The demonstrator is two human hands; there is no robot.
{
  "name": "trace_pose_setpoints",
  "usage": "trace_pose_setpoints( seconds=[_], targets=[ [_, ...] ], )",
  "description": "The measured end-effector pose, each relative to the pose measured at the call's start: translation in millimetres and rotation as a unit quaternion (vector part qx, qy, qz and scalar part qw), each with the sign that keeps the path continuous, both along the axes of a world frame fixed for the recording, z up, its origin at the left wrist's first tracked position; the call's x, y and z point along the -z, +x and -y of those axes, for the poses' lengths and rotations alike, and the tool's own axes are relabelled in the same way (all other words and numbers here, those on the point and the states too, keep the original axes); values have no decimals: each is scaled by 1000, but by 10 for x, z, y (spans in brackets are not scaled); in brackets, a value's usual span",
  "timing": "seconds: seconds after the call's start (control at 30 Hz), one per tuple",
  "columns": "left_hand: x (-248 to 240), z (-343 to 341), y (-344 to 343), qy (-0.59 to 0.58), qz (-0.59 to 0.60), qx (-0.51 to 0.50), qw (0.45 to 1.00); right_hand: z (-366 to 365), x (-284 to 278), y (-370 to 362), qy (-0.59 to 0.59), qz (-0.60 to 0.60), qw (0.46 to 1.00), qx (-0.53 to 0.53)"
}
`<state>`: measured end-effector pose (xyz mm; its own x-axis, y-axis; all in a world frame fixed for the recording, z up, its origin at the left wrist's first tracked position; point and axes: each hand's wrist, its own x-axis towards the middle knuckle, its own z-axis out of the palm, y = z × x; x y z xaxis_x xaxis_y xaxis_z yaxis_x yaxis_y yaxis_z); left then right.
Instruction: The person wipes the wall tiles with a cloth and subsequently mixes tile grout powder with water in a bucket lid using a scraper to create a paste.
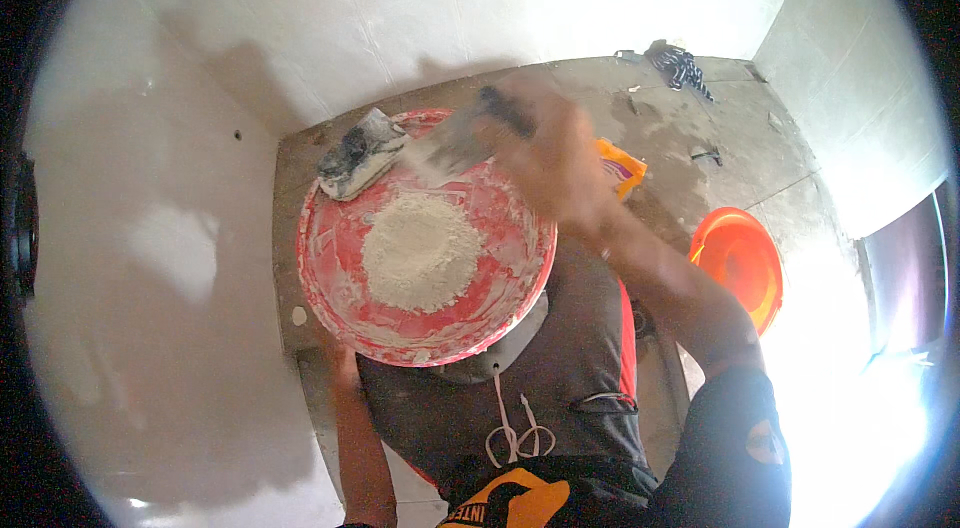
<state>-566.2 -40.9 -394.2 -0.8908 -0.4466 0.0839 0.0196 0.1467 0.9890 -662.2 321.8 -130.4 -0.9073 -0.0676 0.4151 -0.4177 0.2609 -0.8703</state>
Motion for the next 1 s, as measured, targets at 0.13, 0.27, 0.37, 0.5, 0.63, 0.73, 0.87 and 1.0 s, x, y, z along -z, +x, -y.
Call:
trace_pose_setpoints(
  seconds=[0.13, 0.27, 0.37, 0.5, 0.63, 0.73, 0.87, 1.0],
  targets=[
    [-27, -93, -184, -54, 3, 6, 999, -324, 264, -414, 1, 42, 991, 127],
    [52, -245, -234, -82, -2, 14, 997, -417, 606, -621, 120, 49, 973, 188],
    [107, -139, -157, -87, -1, -7, 996, -245, 433, -514, 137, 232, 953, 142],
    [117, -204, -128, -104, -3, -26, 994, -779, 731, -352, 48, 117, 969, 213],
    [106, 186, 157, -128, 1, -58, 990, -2089, 1480, 178, 182, 82, 928, 315],
    [123, -221, -28, -131, -5, -37, 991, -4011, 2584, 1097, 344, 230, 835, 364],
    [87, -134, -98, -122, -16, -44, 991, -4165, 2998, 1990, 432, 314, 791, 300],
    [216, -33, -97, -92, -22, -37, 995, -4512, 3911, 2163, 569, 254, 732, 275]
  ],
)
